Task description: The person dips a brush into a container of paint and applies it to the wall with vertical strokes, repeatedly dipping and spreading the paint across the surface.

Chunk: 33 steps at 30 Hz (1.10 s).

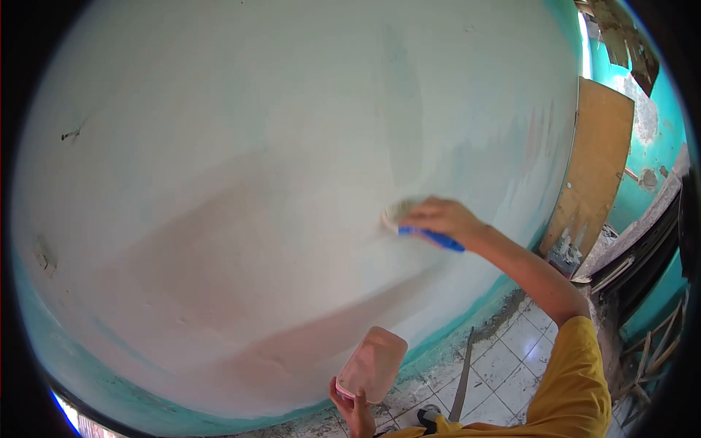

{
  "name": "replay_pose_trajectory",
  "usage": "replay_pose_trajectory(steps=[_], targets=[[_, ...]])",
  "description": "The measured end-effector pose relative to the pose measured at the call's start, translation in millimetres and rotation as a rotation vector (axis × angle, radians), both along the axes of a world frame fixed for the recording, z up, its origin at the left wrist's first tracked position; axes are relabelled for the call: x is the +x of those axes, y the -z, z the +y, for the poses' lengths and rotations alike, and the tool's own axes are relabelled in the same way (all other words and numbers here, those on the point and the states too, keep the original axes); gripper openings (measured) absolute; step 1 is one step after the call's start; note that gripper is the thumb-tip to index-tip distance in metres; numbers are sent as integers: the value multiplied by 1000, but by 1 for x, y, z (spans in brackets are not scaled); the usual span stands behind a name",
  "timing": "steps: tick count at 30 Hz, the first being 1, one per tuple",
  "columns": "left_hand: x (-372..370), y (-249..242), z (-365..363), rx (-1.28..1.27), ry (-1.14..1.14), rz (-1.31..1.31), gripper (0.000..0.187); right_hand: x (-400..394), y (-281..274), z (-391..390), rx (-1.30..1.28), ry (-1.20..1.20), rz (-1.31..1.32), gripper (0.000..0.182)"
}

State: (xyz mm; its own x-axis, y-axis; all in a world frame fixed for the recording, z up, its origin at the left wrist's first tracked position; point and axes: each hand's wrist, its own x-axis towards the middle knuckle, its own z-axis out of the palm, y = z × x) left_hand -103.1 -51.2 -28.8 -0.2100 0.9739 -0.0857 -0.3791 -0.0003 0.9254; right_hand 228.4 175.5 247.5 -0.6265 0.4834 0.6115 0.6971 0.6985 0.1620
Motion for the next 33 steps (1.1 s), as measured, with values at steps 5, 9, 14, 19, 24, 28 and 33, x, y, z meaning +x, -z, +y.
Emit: replay_pose_trajectory(steps=[5,9,14,19,24,28,33], targets=[[8,-9,-1,-25,7,-29,85,2,-67,13,58,-159,13,27],[27,-17,6,-76,-17,-35,83,2,-213,40,409,38,26,21],[35,44,18,331,-26,410,84,-13,-270,26,744,-35,238,22],[56,12,17,210,-80,-116,82,-19,-105,9,329,28,-86,29],[64,-11,7,130,-106,-194,83,-15,-45,1,-136,-82,-305,21],[65,-8,6,186,-145,-172,82,-24,-147,22,-60,87,-151,20],[68,-1,5,192,-186,-172,80,-20,-276,37,576,4,281,25]])
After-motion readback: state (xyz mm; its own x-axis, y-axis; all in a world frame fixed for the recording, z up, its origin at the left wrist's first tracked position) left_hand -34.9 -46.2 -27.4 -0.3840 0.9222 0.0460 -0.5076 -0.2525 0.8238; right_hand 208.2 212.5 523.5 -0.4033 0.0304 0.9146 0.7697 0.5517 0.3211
